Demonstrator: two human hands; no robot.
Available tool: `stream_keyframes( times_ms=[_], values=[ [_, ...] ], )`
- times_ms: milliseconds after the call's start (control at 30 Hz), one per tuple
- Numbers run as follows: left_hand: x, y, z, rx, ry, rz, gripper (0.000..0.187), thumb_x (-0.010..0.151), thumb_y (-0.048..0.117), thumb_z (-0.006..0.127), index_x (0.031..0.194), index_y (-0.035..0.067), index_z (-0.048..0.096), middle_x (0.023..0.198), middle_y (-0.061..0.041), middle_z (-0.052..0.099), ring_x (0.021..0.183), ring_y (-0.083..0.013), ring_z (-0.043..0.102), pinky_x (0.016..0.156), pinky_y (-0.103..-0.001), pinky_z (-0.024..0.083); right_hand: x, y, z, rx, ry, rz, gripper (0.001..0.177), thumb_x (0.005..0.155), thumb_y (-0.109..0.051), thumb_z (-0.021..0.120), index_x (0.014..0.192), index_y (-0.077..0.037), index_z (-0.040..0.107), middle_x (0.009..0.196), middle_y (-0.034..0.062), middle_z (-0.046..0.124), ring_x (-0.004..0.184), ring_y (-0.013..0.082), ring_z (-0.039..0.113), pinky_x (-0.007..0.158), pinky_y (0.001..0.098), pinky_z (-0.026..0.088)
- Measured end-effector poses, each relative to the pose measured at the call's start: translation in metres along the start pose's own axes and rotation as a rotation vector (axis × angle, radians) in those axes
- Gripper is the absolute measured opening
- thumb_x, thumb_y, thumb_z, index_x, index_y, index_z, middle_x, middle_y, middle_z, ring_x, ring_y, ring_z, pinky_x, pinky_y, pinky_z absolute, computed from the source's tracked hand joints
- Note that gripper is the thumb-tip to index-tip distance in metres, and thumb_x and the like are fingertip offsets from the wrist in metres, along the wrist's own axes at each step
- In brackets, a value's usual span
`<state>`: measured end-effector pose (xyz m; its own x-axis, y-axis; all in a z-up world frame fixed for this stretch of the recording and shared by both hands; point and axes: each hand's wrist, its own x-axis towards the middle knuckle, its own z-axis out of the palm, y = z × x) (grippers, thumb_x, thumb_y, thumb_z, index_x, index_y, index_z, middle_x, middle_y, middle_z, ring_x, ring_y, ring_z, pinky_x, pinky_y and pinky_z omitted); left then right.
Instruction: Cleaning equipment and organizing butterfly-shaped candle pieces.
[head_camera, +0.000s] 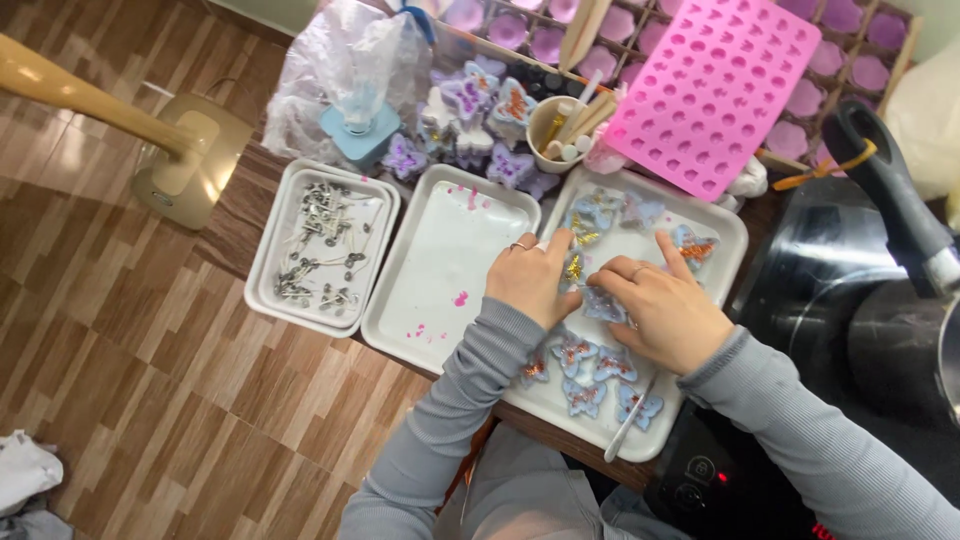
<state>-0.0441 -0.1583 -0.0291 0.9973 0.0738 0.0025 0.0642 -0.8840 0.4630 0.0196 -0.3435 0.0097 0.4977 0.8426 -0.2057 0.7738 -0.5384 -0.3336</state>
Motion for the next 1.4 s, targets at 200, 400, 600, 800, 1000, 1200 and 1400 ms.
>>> stream_keyframes(
  times_ms=[200,400,600,800,1000,1200,1400],
  values=[
    [-0.015,-0.038,-0.044,-0.068,0.229,-0.132,0.057,0.069,0.03,0.083,0.118,0.013,0.059,0.087,-0.009,0.073,0.096,-0.0315,0.065,0.079,-0.045,0.054,0.03,-0.017,-0.028,0.264,0.175,-0.132,0.05,0.074,-0.01,0.071,0.122,-0.006,0.062,0.125,0.013,0.061,0.112,0.0323,0.063,0.097,0.0425,0.049],
    [-0.007,-0.108,-0.081,0.074,0.449,-0.296,0.053,0.07,0.029,0.084,0.112,0.012,0.058,0.087,-0.01,0.071,0.095,-0.0328,0.064,0.077,-0.047,0.053,0.11,-0.051,-0.027,0.288,0.341,-0.213,0.047,0.076,-0.002,0.068,0.123,-0.006,0.064,0.125,0.0141,0.06,0.107,0.032,0.064,0.089,0.0419,0.053],
    [0.027,-0.15,-0.096,0.124,0.464,-0.406,0.058,0.068,0.027,0.086,0.116,0.013,0.056,0.083,-0.012,0.071,0.1,-0.0356,0.064,0.081,-0.048,0.053,0.188,-0.078,-0.011,0.014,0.489,-0.197,0.052,0.073,-0.005,0.072,0.124,-0.01,0.063,0.124,0.007,0.064,0.11,0.0272,0.061,0.085,0.0423,0.046],
    [0.058,-0.168,-0.093,0.085,0.384,-0.353,0.057,0.071,0.025,0.086,0.117,0.012,0.056,0.089,-0.013,0.074,0.102,-0.0363,0.065,0.085,-0.047,0.053,0.212,-0.081,0.004,-0.013,0.468,-0.089,0.051,0.076,-0.011,0.072,0.125,-0.005,0.058,0.121,0.0102,0.063,0.113,0.0283,0.059,0.089,0.042,0.046],
    [0.076,-0.183,-0.101,0.097,0.361,-0.38,0.06,0.071,0.027,0.086,0.12,0.012,0.055,0.09,-0.016,0.073,0.102,-0.0375,0.065,0.084,-0.048,0.053,0.2,-0.075,0.011,0.021,0.344,-0.043,0.05,0.075,-0.016,0.074,0.122,-0.004,0.059,0.117,0.0116,0.063,0.113,0.0299,0.059,0.093,0.0427,0.046],
    [0.039,-0.176,-0.126,0.009,0.324,-0.539,0.057,0.072,0.03,0.084,0.12,0.016,0.056,0.097,-0.018,0.069,0.097,-0.0374,0.067,0.08,-0.049,0.055,0.186,-0.091,-0.001,0.05,0.334,-0.125,0.054,0.073,-0.012,0.074,0.124,-0.004,0.059,0.117,0.0124,0.063,0.111,0.0311,0.06,0.091,0.0436,0.047],
    [-0.02,-0.17,-0.115,-0.094,0.373,-0.65,0.051,0.071,0.03,0.082,0.115,0.016,0.059,0.1,-0.012,0.071,0.099,-0.0345,0.067,0.082,-0.049,0.054,0.199,-0.094,0.015,0.264,0.336,-0.305,0.054,0.073,0.0,0.072,0.125,-0.004,0.057,0.124,0.0136,0.063,0.109,0.0359,0.064,0.093,0.0449,0.051]
  ],
)
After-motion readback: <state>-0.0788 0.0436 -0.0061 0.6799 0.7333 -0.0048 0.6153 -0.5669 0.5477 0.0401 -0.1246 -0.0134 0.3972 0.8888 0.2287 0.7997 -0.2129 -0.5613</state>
